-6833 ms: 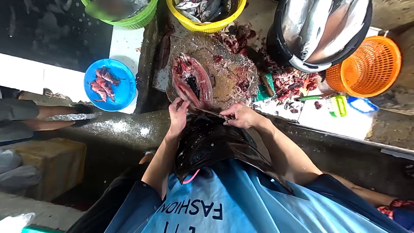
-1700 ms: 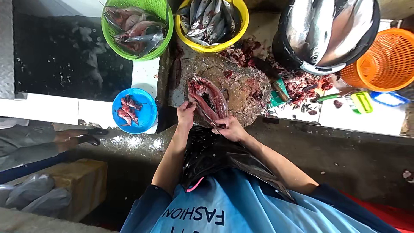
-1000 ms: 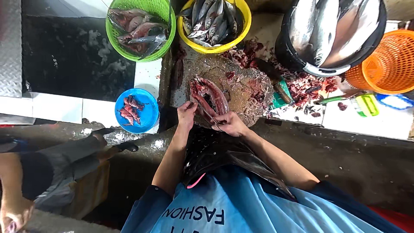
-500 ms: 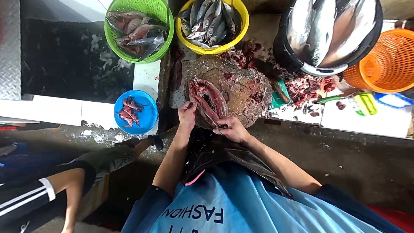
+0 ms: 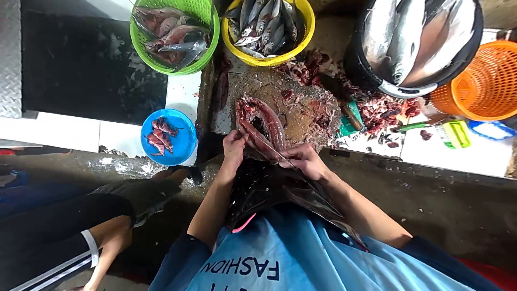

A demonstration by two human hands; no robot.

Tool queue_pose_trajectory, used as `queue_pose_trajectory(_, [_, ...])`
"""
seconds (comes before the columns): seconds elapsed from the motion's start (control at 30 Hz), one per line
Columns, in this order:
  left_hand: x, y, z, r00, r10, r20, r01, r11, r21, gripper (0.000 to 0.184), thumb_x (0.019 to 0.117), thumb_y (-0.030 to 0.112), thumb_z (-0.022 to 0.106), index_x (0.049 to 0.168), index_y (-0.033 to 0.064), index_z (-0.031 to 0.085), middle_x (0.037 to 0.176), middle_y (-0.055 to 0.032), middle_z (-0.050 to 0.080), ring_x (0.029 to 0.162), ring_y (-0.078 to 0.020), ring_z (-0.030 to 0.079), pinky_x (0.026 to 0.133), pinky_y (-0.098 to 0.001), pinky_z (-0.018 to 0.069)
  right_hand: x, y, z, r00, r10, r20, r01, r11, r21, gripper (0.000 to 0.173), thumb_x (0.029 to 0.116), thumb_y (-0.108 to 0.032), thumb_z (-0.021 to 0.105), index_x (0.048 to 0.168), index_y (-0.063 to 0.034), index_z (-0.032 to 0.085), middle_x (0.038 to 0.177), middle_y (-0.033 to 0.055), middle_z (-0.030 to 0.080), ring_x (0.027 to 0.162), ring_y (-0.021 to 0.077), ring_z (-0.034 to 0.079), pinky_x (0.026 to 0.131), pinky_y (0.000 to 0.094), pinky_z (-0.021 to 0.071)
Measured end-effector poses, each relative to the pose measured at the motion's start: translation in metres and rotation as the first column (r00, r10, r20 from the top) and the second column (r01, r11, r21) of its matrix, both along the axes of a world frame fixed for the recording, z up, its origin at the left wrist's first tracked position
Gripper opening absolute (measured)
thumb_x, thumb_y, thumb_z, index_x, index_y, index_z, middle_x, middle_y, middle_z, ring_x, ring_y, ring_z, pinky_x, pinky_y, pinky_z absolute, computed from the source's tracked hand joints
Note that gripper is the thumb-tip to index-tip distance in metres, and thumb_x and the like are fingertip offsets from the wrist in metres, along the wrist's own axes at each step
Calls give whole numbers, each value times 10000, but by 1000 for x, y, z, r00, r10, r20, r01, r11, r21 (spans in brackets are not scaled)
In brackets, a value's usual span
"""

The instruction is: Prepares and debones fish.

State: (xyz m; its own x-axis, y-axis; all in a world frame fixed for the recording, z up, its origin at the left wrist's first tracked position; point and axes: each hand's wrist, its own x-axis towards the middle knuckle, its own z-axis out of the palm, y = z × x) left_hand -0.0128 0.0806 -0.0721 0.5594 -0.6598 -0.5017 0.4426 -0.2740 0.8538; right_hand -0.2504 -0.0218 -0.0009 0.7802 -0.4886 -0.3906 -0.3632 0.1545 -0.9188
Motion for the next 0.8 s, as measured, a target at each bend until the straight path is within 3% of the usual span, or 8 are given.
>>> queue_pose_trajectory(0.1, [-3,0,1,997,39,-63,-40,999,-21,200,928,-30,652,1127,-20,634,990,-111,698,870,-185,685,785,-378,598,4,5,-2,995,-32,-89,41,994,101,175,917,-216,722,1008,-91,803,763,-14,730,555,35,557,539,243,474])
queue_pose_trajectory(0.27, [-4,-1,2,996,66,-57,-67,998,-15,204,932,-12,667,1132,-24,626,992,-122,688,891,-203,682,812,-405,596,15,9,-13,993,-92,-70,103,980,170,181,931,-141,649,993,-51,793,743,20,714,535,65,548,517,252,472])
queue_pose_trajectory(0.37, [-5,-3,21,990,55,-129,-45,995,84,191,948,-6,655,1134,28,624,1045,-89,678,943,-187,661,853,-396,571,14,11,-22,995,-1,-98,1,1000,4,166,876,-225,770,997,-116,805,760,-5,728,610,72,608,603,318,527])
queue_pose_trajectory(0.43, [0,-5,13,992,28,-124,-17,996,89,206,901,22,713,1091,9,637,1020,-116,695,905,-207,675,788,-399,586,16,11,-20,972,102,-209,-140,975,-174,199,865,-329,780,1000,-185,808,832,-16,756,747,99,693,732,417,579])
queue_pose_trajectory(0.5, [2,-7,12,993,12,-120,8,988,157,272,858,33,770,1099,-17,655,1013,-140,707,883,-222,689,760,-402,594,19,13,-15,943,149,-299,-234,933,-272,211,872,-364,765,1006,-206,806,870,9,762,831,155,712,798,506,559])
queue_pose_trajectory(0.8, [-5,-27,9,986,162,-28,-147,947,286,218,773,-15,787,980,0,719,879,-130,719,743,-207,679,615,-382,569,19,14,-9,906,187,-381,-328,876,-352,213,896,-378,708,984,-205,797,861,30,756,847,199,712,799,536,537])
